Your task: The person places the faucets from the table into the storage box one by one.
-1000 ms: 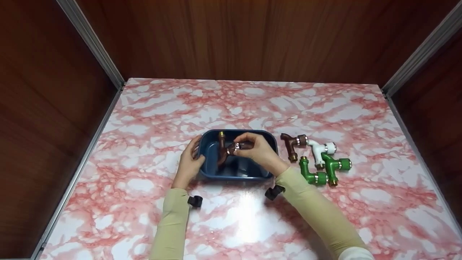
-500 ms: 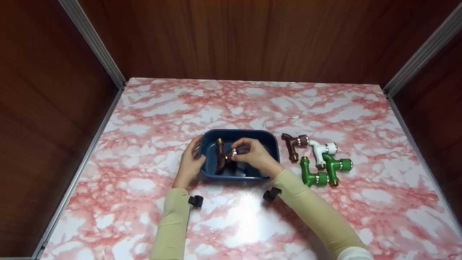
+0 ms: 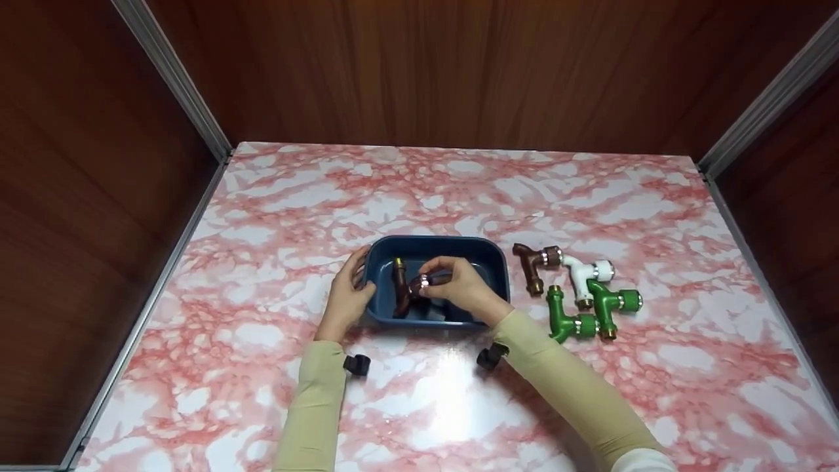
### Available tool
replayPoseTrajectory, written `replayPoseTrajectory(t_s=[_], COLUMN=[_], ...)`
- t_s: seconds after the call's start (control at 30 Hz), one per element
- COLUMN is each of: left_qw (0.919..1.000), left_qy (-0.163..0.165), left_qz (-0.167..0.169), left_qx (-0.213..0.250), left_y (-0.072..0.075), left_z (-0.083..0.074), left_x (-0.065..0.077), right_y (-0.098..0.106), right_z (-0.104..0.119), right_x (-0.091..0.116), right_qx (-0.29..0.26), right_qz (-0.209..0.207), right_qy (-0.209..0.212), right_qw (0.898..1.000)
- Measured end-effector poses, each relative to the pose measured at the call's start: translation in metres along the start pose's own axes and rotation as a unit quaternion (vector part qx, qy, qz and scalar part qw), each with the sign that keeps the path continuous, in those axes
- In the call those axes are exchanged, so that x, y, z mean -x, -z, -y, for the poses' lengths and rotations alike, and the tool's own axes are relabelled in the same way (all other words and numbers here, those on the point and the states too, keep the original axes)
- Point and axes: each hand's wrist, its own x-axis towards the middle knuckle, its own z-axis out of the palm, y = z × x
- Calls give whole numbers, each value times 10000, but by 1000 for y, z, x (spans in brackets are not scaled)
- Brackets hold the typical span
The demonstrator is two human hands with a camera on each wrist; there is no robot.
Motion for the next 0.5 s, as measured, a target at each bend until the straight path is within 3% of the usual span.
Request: replayPoseTrajectory(t_s=[0.37,0.5], left_qw=[9999,9999], left_qy=[-90,-122], left_qz=[7,-8], left_qx=[78,99], left_y=[0,0], left_z=[1,2], left_x=[-1,-1], right_y=[3,4], right_z=[-1,0], right_x=[0,1], right_qx=[-68,-381], right_qz=[94,199], right_qy=[-101,-302], right_qw=[9999,9986])
